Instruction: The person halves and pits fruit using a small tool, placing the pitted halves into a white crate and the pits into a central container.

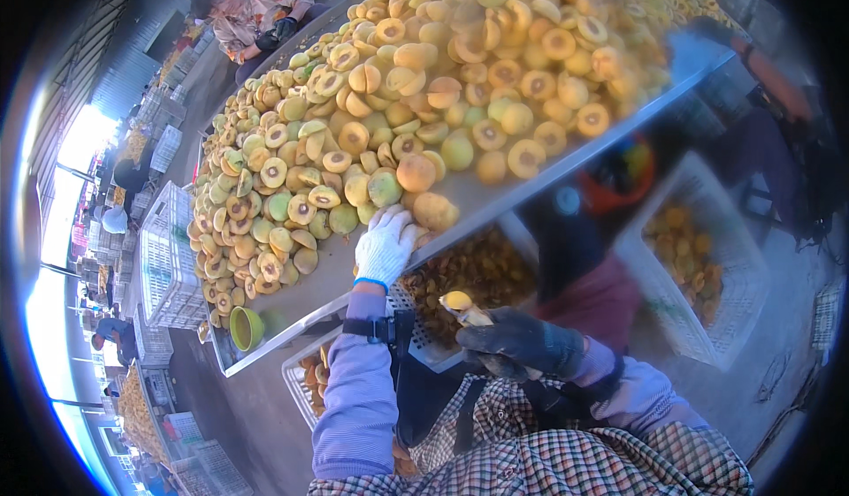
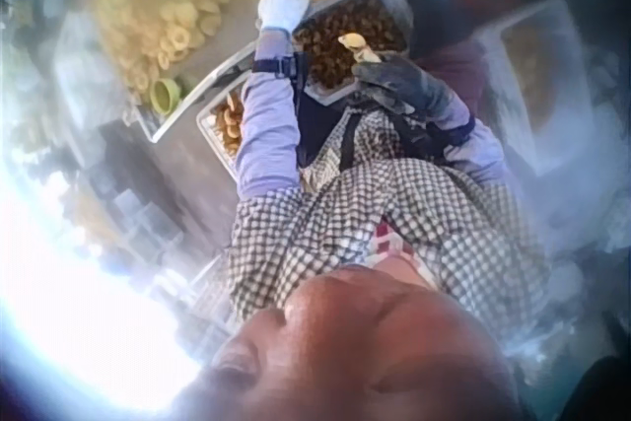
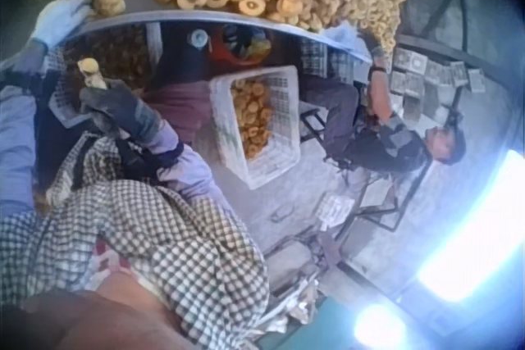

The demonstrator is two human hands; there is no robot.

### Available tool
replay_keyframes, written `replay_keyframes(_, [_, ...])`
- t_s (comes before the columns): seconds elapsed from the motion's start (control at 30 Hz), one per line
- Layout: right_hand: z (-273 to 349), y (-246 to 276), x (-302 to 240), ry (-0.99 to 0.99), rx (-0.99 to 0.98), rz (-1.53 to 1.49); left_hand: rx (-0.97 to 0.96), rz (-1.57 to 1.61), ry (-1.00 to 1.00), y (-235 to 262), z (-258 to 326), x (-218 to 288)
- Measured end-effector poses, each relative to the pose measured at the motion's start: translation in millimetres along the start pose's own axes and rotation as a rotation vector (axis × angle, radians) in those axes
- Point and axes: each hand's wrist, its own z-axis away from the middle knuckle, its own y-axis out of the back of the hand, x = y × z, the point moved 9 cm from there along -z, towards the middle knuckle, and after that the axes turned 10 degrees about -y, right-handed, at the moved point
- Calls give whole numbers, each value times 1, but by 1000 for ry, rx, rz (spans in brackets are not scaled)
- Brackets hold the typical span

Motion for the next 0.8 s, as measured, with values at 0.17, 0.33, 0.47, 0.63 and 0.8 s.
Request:
replay_keyframes(0.17, [2,25,10,-73,118,-33,-33,0,240,-11,15,-11])
replay_keyframes(0.33, [-12,18,13,-105,85,41,-90,-91,290,-4,-1,-15])
replay_keyframes(0.47, [-22,11,9,-22,93,188,-5,-213,215,-2,-10,-14])
replay_keyframes(0.63, [-24,18,10,-70,214,126,-364,-149,296,-1,32,-52])
replay_keyframes(0.8, [-31,29,13,34,228,100,-211,-57,482,21,77,-98])
